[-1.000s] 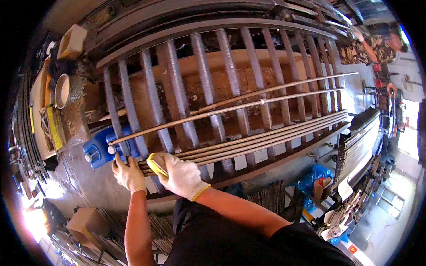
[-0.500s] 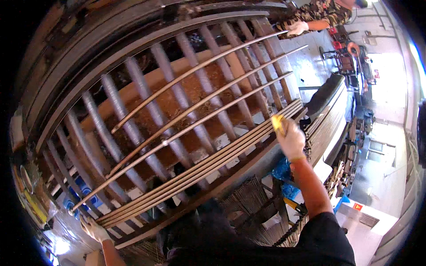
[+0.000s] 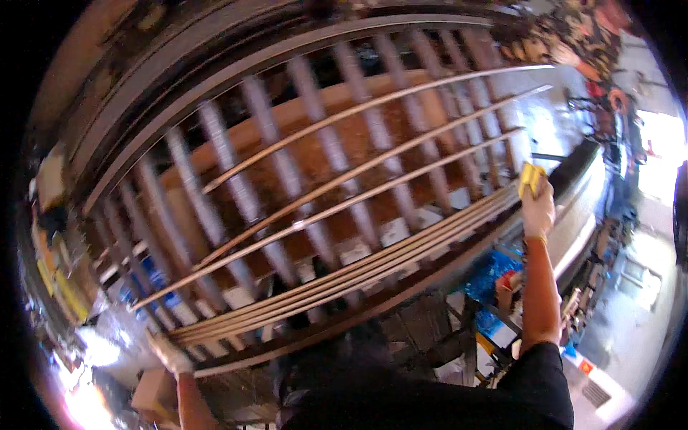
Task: The person repeatedly wipes long wooden rods with a yellow sponge soaked in a liquid from a small container. They handle the rods one by one, applying the finish along their length, then place them on a nearby rack. The process is repeated for several rods in a workshop setting.
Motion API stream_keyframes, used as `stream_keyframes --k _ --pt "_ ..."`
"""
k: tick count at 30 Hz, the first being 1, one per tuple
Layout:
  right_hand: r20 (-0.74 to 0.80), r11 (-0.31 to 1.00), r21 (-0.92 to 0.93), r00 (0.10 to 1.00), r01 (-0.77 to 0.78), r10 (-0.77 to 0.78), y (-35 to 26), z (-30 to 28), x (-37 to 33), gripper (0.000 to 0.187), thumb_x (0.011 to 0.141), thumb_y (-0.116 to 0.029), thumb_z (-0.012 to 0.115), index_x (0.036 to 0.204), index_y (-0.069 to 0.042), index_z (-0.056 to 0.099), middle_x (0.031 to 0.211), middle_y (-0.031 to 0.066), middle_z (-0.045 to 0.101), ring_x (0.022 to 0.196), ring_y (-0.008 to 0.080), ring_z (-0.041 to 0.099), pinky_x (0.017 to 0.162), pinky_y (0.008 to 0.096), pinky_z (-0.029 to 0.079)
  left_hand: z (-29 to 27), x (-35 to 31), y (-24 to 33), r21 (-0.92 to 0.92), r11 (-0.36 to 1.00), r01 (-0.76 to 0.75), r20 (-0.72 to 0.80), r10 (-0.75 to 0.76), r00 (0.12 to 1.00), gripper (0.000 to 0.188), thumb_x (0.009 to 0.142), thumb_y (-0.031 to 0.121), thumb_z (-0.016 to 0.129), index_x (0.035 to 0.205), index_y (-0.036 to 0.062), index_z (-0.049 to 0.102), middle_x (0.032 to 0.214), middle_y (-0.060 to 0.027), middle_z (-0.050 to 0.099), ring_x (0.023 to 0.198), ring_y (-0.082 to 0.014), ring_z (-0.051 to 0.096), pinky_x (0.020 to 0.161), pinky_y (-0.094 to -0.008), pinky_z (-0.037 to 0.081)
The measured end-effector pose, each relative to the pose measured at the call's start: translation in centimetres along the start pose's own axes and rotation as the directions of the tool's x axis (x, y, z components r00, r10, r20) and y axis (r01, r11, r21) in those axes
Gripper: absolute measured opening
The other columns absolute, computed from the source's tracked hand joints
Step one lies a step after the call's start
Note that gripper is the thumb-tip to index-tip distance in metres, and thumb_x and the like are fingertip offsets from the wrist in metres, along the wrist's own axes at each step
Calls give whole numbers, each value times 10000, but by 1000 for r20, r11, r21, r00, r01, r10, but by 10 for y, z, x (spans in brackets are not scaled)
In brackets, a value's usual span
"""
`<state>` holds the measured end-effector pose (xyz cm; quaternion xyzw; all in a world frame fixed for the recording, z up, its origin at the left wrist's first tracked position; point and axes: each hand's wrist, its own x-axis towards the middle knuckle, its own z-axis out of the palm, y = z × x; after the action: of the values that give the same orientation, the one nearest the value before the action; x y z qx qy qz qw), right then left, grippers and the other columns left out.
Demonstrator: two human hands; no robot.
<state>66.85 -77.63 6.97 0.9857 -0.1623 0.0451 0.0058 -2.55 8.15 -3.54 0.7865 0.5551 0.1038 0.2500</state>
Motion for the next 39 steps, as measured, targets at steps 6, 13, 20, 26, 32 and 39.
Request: stream_keyframes --k 6,13,20,26,32,39 --pt "281 941 304 930 147 -236 -108 -39 -216 540 1001 -328 819 1403 14 705 1228 279 814 1125 467 802 960 509 620 22 22 50 588 775 -229 70 234 970 514 1148 250 643 1629 72 610 1706 -298 511 1556 -487 495 1319 -519 406" --pt "348 836 459 804 302 -482 -289 -63 -452 661 968 -499 887 1445 -92 678 1147 218 829 1000 432 831 854 527 671 31 32 102 418 907 -44 -112 100 989 597 1066 356 759 1610 137 650 1605 -283 606 1377 -504 642 1166 -579 531" --pt "401 567 686 412 457 -818 -473 -63 -629 437 933 -417 873 1153 -87 687 897 170 806 786 387 821 664 526 653 27 33 111 422 906 -42 -101 93 991 569 1055 371 758 1573 147 683 1592 -278 625 1369 -492 652 1138 -589 543" --pt "342 561 725 499 400 -797 -419 -62 -562 479 945 -486 878 1209 -116 724 901 167 813 790 415 814 690 535 654 21 31 102 405 914 -23 -87 64 994 525 1096 334 722 1579 132 675 1598 -288 604 1384 -510 628 1166 -593 518" --pt "357 853 309 780 421 -514 -221 -62 -349 543 955 -395 897 1371 -112 695 1076 193 829 965 437 818 809 546 650 18 29 100 276 961 21 -33 -12 999 556 1157 334 617 1643 64 629 1643 -301 563 1481 -495 563 1254 -547 453" --pt "151 934 -118 936 337 -319 -36 -23 -106 557 1005 -424 802 1455 -136 647 1191 213 820 1009 469 805 868 595 632 20 53 13 534 843 -62 -66 115 991 646 1196 534 557 1739 186 520 1733 -221 506 1544 -463 530 1257 -589 451"
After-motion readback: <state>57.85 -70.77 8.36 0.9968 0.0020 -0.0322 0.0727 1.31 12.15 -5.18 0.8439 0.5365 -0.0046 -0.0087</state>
